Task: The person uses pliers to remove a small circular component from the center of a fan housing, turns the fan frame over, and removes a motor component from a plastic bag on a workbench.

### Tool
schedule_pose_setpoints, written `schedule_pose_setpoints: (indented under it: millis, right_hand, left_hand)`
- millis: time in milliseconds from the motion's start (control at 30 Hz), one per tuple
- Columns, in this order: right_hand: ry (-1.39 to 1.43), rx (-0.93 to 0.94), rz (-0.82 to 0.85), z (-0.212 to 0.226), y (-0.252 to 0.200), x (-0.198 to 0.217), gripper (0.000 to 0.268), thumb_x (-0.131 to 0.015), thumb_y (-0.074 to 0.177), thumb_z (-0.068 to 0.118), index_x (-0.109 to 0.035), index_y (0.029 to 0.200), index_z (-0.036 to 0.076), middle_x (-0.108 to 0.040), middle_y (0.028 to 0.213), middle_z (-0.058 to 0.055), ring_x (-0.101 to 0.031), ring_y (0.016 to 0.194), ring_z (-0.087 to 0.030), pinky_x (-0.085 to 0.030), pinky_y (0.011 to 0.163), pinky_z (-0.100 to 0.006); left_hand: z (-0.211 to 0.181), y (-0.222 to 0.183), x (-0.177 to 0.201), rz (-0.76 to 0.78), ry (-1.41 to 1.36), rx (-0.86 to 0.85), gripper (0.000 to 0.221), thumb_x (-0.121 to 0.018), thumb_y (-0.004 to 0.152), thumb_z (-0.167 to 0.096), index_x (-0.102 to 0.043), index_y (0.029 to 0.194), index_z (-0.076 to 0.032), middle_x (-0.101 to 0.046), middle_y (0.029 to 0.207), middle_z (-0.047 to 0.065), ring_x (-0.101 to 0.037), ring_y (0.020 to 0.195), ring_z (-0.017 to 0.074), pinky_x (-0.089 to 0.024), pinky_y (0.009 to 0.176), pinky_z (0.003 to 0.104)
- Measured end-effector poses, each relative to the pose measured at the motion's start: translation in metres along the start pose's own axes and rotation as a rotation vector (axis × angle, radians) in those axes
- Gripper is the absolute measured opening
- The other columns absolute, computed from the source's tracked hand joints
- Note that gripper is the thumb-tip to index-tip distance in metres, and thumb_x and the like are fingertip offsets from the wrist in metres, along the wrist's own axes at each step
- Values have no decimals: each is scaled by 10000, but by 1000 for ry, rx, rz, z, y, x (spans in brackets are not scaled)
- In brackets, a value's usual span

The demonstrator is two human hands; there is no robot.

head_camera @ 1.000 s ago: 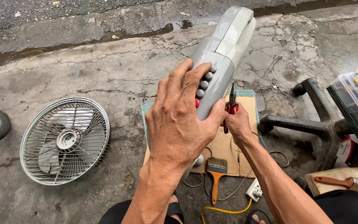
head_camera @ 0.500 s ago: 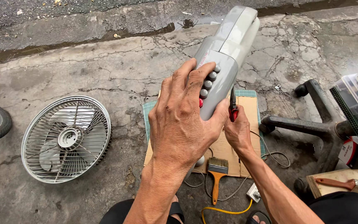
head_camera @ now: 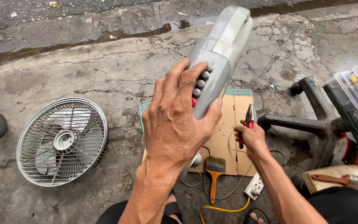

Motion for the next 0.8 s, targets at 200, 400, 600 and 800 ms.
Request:
schedule_pose_setpoints:
  millis: [200,400,600,800]
  right_hand:
    - [127,23,33,-5,62,79,88,-592,1046,109,-579,1132,92,-759,1012,-149,-650,752,-162,-470,623,-265]
    - [-78,-150,8,5,119,124,324,-508,1135,329,-619,1083,29,-750,1013,-250,-304,405,-62,-209,375,-239]
    - [329,-49,497,-67,212,150,278,-558,1045,211,-587,1295,94,-751,1140,-91,-733,804,-228,-546,516,-232]
    - [186,-711,137,-178,222,156,106,-569,974,98,-479,933,135,-757,1023,-171,-334,390,-76,-188,366,-228]
  left_hand:
    - [-3,1,2,51,-19,9,601,-740,828,-404,-566,1382,-250,-581,1448,30,-602,1253,296,-552,853,518]
    - [-3,2,2,49,-6,15,572,-732,840,-383,-568,1371,-251,-584,1437,29,-604,1238,307,-545,849,529]
    - [-5,6,4,50,17,20,577,-740,831,-392,-580,1365,-242,-588,1431,25,-611,1222,321,-541,805,547]
    - [-6,2,2,54,23,30,566,-739,839,-412,-590,1362,-255,-599,1417,23,-617,1225,302,-537,826,516]
Point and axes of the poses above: each hand's wrist, its own y-axis towards the middle knuckle, its own x-axis out of the back of the hand, z = x × y, the point moved 3 cm from there along y, towards the middle knuckle
